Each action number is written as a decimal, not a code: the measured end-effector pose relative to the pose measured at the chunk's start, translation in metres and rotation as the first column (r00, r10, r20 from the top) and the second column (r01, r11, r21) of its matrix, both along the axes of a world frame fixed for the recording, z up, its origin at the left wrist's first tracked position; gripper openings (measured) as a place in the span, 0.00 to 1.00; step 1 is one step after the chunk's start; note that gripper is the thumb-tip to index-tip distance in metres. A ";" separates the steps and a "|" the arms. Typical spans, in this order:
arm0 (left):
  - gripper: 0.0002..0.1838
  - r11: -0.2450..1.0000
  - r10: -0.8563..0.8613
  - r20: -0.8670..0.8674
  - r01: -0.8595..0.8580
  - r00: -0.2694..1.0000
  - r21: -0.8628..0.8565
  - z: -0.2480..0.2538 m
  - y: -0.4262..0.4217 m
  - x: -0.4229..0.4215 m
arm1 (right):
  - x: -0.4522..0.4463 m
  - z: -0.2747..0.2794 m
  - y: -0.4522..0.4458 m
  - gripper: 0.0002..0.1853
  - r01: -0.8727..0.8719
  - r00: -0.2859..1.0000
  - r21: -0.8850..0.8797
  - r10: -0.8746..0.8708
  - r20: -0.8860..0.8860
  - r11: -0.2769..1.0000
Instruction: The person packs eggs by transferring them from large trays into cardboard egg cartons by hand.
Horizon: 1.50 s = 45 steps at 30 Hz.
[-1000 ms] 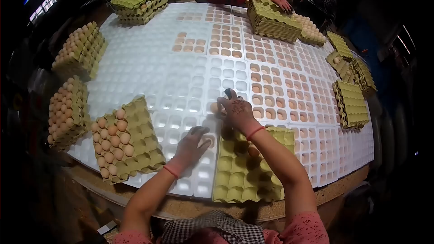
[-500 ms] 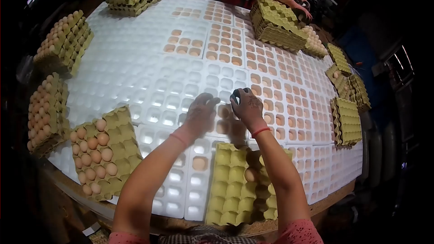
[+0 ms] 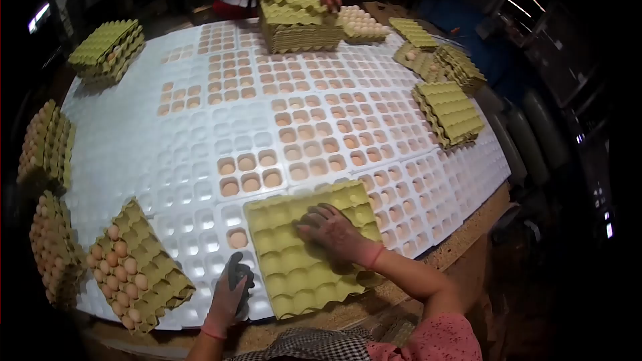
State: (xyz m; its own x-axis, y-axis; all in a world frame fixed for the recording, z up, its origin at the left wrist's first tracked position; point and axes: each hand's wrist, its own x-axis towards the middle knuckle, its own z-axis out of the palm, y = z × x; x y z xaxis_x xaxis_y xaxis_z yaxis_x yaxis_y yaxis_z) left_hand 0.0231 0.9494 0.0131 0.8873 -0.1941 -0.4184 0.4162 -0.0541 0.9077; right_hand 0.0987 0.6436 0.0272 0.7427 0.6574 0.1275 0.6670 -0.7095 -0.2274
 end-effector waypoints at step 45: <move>0.24 0.746 0.500 0.404 -0.618 0.766 0.248 0.007 -0.366 0.151 | 0.337 0.000 -0.540 0.29 0.534 0.722 0.355 -0.632 0.281 0.767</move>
State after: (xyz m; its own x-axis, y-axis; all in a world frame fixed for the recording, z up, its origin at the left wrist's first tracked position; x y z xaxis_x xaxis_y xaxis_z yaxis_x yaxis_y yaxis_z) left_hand 0.1742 0.5833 0.0197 0.8739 0.4827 -0.0581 0.1913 -0.2314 0.9539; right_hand 0.4358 0.1039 0.0271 0.8312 0.0211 0.5555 0.2028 -0.9420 -0.2676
